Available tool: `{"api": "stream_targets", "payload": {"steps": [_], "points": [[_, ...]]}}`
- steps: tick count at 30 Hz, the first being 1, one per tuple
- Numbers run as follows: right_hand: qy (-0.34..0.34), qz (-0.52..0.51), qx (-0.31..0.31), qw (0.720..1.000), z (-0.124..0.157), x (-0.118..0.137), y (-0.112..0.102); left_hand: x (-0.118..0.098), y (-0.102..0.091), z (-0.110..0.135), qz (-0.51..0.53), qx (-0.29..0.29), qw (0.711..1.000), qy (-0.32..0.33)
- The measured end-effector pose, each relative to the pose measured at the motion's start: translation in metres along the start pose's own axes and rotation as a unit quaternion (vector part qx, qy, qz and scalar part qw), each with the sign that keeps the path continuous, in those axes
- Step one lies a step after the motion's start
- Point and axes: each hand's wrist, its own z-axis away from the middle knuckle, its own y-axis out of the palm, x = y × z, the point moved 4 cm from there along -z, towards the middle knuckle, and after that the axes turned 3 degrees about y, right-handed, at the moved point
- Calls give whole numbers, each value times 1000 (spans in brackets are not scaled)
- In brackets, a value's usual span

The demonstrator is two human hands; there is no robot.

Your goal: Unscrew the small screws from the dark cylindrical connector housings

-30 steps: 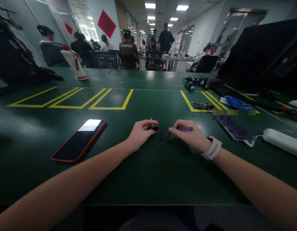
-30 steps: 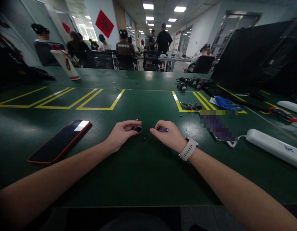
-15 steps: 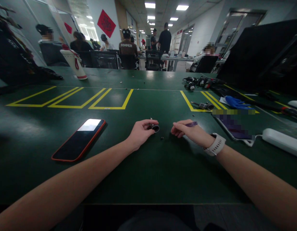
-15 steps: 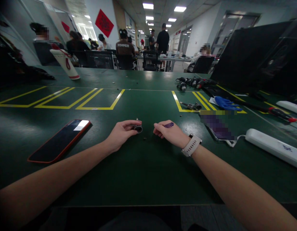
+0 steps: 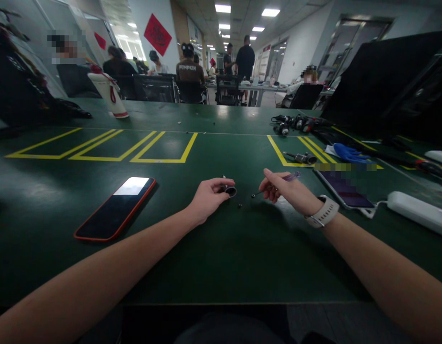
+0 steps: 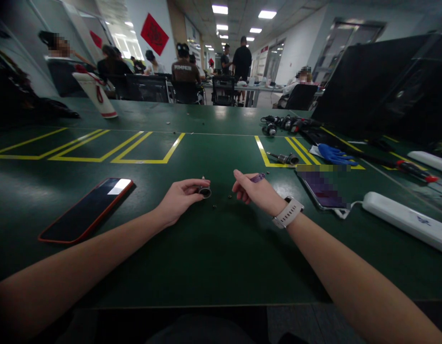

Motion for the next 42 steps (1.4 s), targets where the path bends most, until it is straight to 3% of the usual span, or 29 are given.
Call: {"api": "stream_targets", "payload": {"steps": [10, 12, 14, 16, 18, 20, 21, 23, 27, 30, 34, 42], "points": [[16, 3, 6, 1000, -6, -8, 3, 2, -2, -1, -5, 12, 1000, 1], [5, 39, 14, 999, -5, -6, 3, 2, -2, -1, -4, 11, 1000, 1], [-50, 121, 28, 991, -3, -1, 4, 2, -1, -1, -2, 9, 1000, 0], [-159, 242, 53, 956, 2, 7, 7, 0, 0, 0, 0, 7, 1000, -2], [-271, 355, 79, 891, 8, 12, 12, -2, 1, 0, 1, 4, 1000, -6], [-333, 413, 97, 842, 12, 13, 15, -3, 2, 0, 0, -4, 1000, -7], [-343, 420, 97, 835, 13, 13, 16, -4, 2, 1, 0, -6, 1000, -8], [-331, 405, 85, 848, 10, 11, 14, -5, 3, 0, 3, -10, 1000, -8], [-233, 271, 48, 933, 3, 8, 5, -3, 2, 0, 7, -11, 1000, -10], [-143, 124, 84, 978, 3, 5, 4, -2, 1, 0, 6, -6, 1000, -6], [-111, 85, 138, 980, 7, 5, 11, -2, 1, 0, 1, -5, 1000, -3], [-43, 98, 113, 988, 5, 1, 15, -1, 0, 0, 13, -9, 1000, -9]]}}
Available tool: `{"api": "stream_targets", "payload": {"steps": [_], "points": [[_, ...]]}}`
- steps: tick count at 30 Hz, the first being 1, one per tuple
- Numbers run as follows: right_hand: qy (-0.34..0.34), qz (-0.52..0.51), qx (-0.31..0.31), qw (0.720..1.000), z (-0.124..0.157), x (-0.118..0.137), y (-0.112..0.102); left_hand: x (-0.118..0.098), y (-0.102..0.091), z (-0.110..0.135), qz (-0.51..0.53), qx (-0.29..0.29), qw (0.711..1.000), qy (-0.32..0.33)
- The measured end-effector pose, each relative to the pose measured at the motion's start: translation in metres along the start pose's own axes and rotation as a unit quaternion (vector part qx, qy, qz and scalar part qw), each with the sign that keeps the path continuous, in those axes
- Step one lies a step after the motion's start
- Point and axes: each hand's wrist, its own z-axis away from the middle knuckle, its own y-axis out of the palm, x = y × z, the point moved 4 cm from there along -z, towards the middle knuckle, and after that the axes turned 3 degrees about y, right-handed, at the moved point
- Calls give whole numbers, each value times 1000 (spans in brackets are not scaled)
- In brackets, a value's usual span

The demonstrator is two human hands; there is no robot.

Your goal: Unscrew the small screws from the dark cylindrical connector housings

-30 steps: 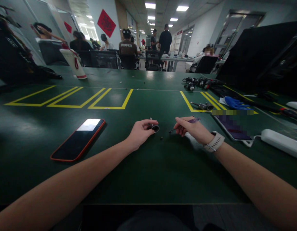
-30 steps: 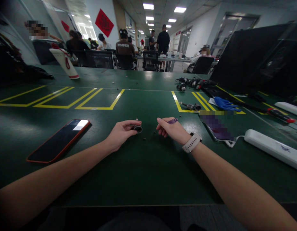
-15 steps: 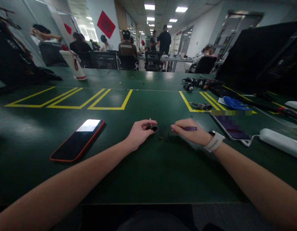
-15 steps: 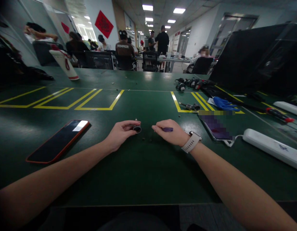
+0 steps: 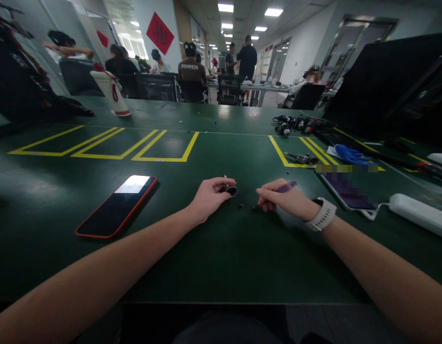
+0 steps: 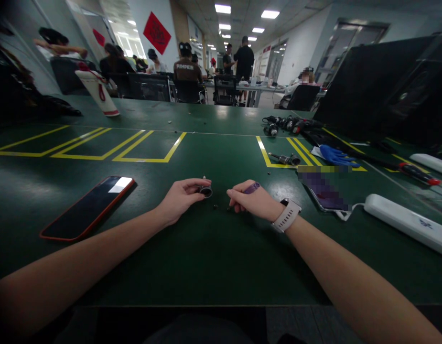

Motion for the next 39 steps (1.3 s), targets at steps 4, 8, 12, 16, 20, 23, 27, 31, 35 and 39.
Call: {"api": "stream_targets", "payload": {"steps": [4, 8, 12, 16, 20, 23, 27, 31, 35, 39], "points": [[33, -132, -37, 990, -3, -8, 3, -3, -1, 1, 30, -26, 999, -18], [11, -306, -34, 951, -4, -7, 12, -8, 0, 5, 60, -49, 997, -28], [-109, -265, -70, 955, 7, 9, 15, -11, 5, 9, 82, -45, 995, -21], [-210, -24, -134, 968, 19, 22, 20, -15, 9, 14, 92, -47, 995, -5], [-288, 150, -153, 934, 23, 26, 28, -18, 11, 17, 107, -43, 993, 3], [-318, 207, -140, 915, 24, 26, 33, -18, 12, 17, 109, -41, 993, 5], [-338, 235, -137, 901, 26, 29, 38, -18, 13, 18, 113, -51, 992, 11], [-345, 251, -135, 894, 28, 32, 40, -20, 14, 21, 111, -67, 992, 3], [-353, 270, -141, 884, 30, 34, 40, -22, 15, 21, 101, -74, 992, 5], [-349, 278, -145, 883, 31, 34, 41, -21, 16, 20, 99, -82, 992, 11]]}}
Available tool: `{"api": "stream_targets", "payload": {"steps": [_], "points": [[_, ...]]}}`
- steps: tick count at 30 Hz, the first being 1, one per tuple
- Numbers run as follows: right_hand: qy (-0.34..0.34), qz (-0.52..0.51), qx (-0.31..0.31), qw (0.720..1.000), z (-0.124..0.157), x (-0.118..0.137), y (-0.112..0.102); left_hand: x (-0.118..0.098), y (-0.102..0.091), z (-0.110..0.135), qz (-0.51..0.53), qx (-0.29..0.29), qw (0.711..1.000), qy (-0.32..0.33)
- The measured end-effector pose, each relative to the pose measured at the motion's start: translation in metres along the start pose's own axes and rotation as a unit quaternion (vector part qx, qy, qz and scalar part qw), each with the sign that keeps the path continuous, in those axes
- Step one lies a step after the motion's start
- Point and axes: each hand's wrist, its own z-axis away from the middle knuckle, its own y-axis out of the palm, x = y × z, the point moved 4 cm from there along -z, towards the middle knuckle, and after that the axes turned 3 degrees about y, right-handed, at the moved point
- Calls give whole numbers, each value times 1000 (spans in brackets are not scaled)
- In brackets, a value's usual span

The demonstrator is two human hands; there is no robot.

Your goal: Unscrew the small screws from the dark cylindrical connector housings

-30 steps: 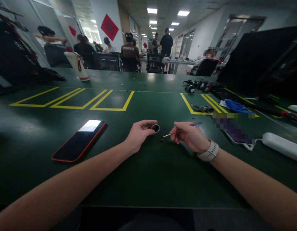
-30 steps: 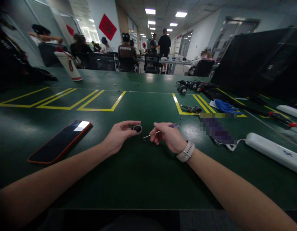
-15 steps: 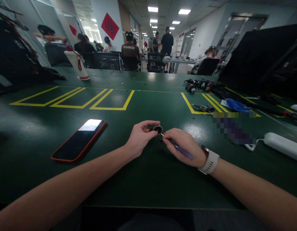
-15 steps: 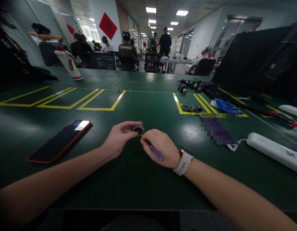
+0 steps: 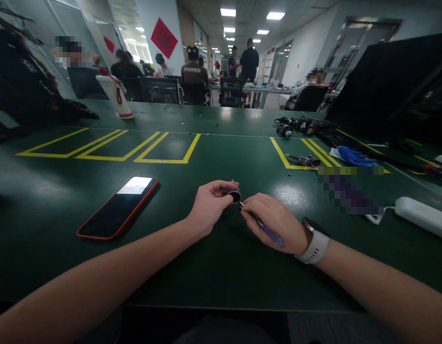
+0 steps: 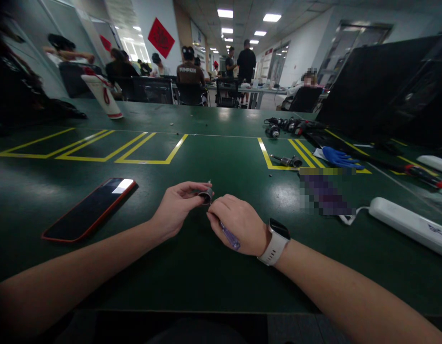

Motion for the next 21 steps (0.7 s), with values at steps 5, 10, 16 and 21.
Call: {"api": "stream_targets", "payload": {"steps": [5, 10, 16, 21], "points": [[-2, -6, 8, 1000, -1, 0, 1, 1, 0, 1, 1, 9, 1000, -16], [0, -5, 0, 1000, 0, 0, 1, -1, 0, 2, -4, 6, 1000, -16], [-2, -13, 9, 1000, 0, 1, 0, -1, 1, 1, -13, 6, 1000, -17], [8, -9, 23, 1000, -1, 3, 2, -3, 2, 3, -19, 15, 1000, -13]]}}
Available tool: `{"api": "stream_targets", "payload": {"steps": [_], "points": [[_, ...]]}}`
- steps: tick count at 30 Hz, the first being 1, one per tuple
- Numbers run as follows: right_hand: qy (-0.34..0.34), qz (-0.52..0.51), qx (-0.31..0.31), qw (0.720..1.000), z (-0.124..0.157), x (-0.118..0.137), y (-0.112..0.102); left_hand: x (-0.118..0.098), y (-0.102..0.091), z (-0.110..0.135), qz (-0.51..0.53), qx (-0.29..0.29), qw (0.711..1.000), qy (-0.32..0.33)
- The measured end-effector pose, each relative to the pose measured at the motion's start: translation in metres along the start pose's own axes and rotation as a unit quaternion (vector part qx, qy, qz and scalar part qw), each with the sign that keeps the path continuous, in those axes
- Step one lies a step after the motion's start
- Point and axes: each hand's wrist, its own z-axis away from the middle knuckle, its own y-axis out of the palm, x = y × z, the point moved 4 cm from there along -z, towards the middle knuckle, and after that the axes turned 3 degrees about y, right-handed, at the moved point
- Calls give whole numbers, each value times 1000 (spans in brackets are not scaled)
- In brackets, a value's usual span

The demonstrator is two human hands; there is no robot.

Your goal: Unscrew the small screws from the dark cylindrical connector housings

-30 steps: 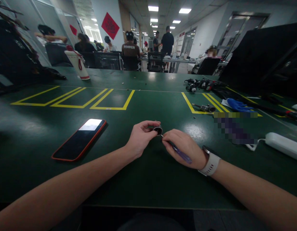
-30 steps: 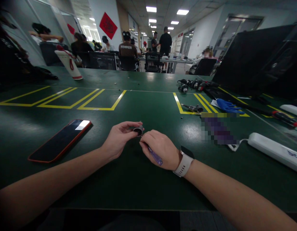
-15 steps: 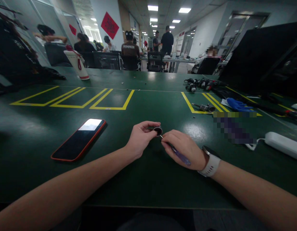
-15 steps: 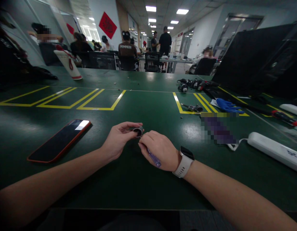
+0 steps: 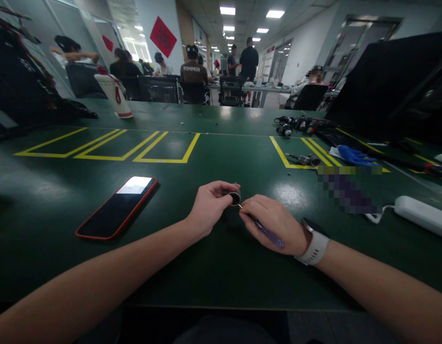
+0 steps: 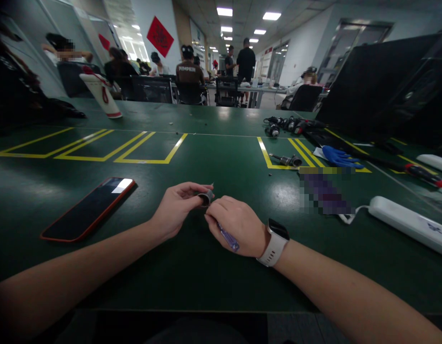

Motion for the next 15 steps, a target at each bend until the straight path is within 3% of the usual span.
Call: {"api": "stream_targets", "payload": {"steps": [5, 7, 9, 11, 13, 15], "points": [[6, -26, -30, 999, 2, 1, -8, 4, -1, -2, 2, 1, 1000, -11], [73, -69, -62, 993, 2, -5, -15, 6, -4, -4, -5, -12, 1000, -13], [187, -149, -80, 968, 2, -17, -18, 7, -7, -6, -10, -29, 999, -17], [290, -242, -67, 923, 1, -29, -15, 9, -9, -7, -6, -38, 999, -23], [344, -302, -39, 888, 0, -36, -8, 10, -9, -7, 5, -35, 999, -31], [362, -321, -22, 875, -1, -41, -2, 12, -8, -6, 8, -29, 999, -38]]}}
